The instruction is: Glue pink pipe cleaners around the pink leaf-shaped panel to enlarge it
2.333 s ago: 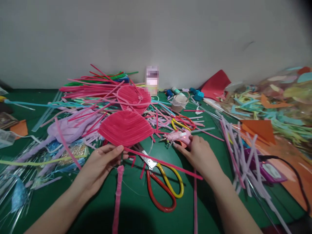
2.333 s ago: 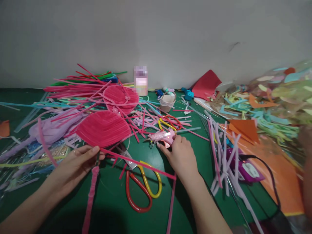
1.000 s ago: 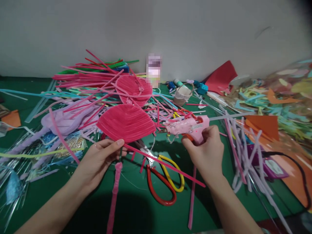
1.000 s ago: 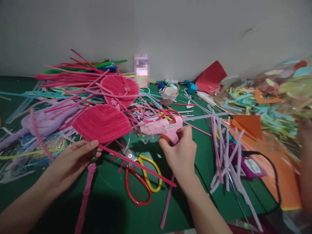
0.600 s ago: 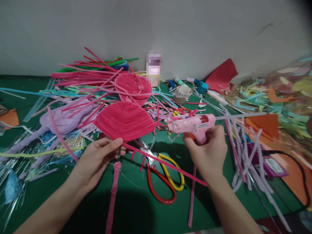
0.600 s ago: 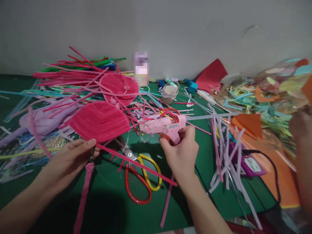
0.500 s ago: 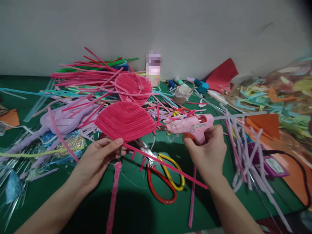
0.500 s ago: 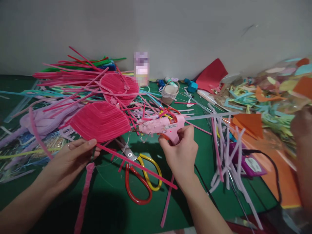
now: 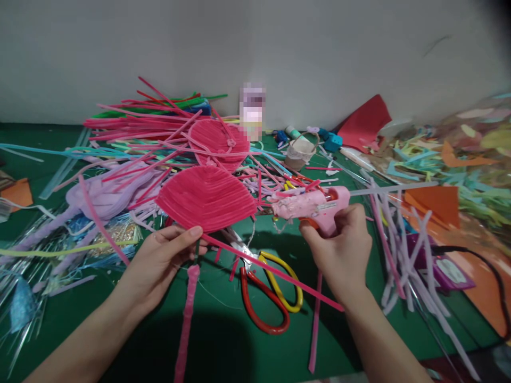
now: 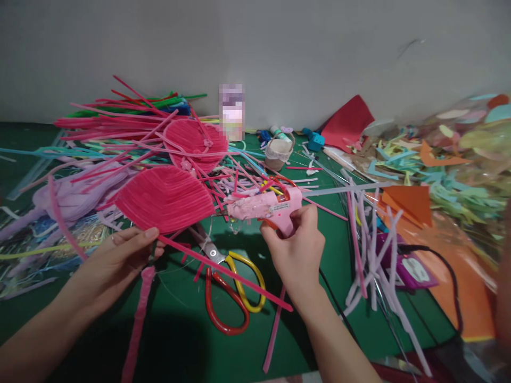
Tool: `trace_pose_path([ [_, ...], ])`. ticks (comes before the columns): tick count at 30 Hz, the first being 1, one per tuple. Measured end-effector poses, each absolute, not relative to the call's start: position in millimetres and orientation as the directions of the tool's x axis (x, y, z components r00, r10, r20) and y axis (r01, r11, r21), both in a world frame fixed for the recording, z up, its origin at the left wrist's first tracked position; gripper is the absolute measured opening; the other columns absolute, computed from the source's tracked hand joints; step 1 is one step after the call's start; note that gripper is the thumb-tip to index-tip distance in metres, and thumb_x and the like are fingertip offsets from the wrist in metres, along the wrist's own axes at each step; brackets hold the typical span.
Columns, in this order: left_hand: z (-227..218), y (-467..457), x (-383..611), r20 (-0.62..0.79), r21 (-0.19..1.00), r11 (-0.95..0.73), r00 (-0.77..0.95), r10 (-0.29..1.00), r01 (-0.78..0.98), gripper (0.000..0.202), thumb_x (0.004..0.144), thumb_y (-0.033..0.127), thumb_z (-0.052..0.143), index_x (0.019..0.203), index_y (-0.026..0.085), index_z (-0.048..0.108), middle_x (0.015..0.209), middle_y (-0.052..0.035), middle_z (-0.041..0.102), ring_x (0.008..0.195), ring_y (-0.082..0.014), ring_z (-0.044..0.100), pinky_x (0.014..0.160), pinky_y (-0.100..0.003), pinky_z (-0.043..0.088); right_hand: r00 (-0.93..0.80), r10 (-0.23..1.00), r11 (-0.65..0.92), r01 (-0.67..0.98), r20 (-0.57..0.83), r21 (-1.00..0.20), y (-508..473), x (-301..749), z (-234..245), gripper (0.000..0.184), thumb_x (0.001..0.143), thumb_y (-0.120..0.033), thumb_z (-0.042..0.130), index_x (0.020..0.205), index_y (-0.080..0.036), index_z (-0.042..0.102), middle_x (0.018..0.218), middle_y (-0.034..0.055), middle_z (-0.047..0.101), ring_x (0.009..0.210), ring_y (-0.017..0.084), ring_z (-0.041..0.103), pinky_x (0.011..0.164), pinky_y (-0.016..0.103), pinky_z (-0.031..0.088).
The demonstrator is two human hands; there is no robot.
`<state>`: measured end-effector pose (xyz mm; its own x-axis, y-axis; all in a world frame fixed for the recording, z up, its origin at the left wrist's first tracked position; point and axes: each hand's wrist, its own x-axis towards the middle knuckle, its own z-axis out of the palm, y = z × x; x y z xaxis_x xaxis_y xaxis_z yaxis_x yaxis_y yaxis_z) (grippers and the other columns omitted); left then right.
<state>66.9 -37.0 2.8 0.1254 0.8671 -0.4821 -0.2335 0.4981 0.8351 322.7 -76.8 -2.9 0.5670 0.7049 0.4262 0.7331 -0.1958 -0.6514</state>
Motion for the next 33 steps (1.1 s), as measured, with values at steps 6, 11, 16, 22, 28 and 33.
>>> trace_pose_path([
  [6, 3.3, -36.3, 68.1, -0.482, 0.835, 0.497, 0.12, 0.868, -0.235, 0.018, 0.06, 0.028, 0.086, 0.059, 0.018, 0.071, 0.054, 0.0028, 0.066, 0.054, -0.0085, 0.062, 0.056, -0.015, 0.05, 0.563, 0.716, -0.188, 0.726, 0.414, -0.662, -77.5, 322.9, -4.0, 0.036, 0.062, -0.036, 0.067, 0.075, -0.026, 0.035, 0.061, -0.0055, 0.045, 0.048, 0.012, 0.04, 0.047, 0.024, 0.032],
  [11, 3.6, -36.8, 68.0, -0.48, 0.838, 0.496, 0.128, 0.868, -0.228, 0.019, 0.06, 0.029, 0.086, 0.06, 0.018, 0.071, 0.055, 0.0027, 0.067, 0.055, -0.0084, 0.062, 0.056, -0.015, 0.05, 0.562, 0.708, -0.186, 0.734, 0.429, -0.654, -76.5, 323.7, -5.8, 0.036, 0.062, -0.037, 0.066, 0.075, -0.025, 0.035, 0.063, -0.0057, 0.045, 0.049, 0.012, 0.041, 0.047, 0.024, 0.032],
  [16, 3.7, -37.2, 67.9, -0.48, 0.84, 0.496, 0.124, 0.869, -0.222, 0.02, 0.06, 0.03, 0.086, 0.058, 0.018, 0.07, 0.055, 0.0026, 0.066, 0.054, -0.0085, 0.061, 0.056, -0.015, 0.05, 0.541, 0.698, -0.157, 0.755, 0.469, -0.637, -75.7, 326.0, -8.2, 0.036, 0.06, -0.035, 0.067, 0.074, -0.025, 0.036, 0.061, -0.0069, 0.042, 0.047, 0.011, 0.039, 0.045, 0.023, 0.031],
  [22, 3.2, -37.0, 67.8, -0.475, 0.841, 0.493, 0.133, 0.87, -0.224, 0.021, 0.059, 0.03, 0.087, 0.055, 0.018, 0.07, 0.053, 0.0029, 0.066, 0.053, -0.0079, 0.06, 0.055, -0.014, 0.049, 0.536, 0.711, -0.153, 0.749, 0.455, -0.644, -74.8, 326.2, -8.0, 0.037, 0.06, -0.036, 0.068, 0.074, -0.025, 0.036, 0.062, -0.0059, 0.043, 0.049, 0.012, 0.041, 0.046, 0.023, 0.033],
  [28, 2.9, -36.9, 67.1, -0.467, 0.844, 0.486, 0.134, 0.874, -0.225, 0.02, 0.059, 0.031, 0.086, 0.058, 0.017, 0.071, 0.055, 0.0025, 0.067, 0.053, -0.0074, 0.06, 0.056, -0.014, 0.049, 0.568, 0.688, -0.182, 0.737, 0.451, -0.651, -75.2, 323.4, -6.5, 0.037, 0.06, -0.035, 0.068, 0.074, -0.025, 0.036, 0.058, -0.0069, 0.044, 0.045, 0.011, 0.038, 0.045, 0.024, 0.031],
  [33, 2.1, -36.3, 67.3, -0.471, 0.838, 0.493, 0.145, 0.87, -0.233, 0.022, 0.059, 0.031, 0.086, 0.055, 0.018, 0.069, 0.053, 0.0028, 0.066, 0.053, -0.0073, 0.06, 0.055, -0.014, 0.049, 0.578, 0.686, -0.177, 0.722, 0.442, -0.669, -75.3, 322.7, -7.1, 0.037, 0.06, -0.036, 0.069, 0.075, -0.025, 0.037, 0.059, -0.0061, 0.048, 0.046, 0.011, 0.042, 0.045, 0.024, 0.032],
])
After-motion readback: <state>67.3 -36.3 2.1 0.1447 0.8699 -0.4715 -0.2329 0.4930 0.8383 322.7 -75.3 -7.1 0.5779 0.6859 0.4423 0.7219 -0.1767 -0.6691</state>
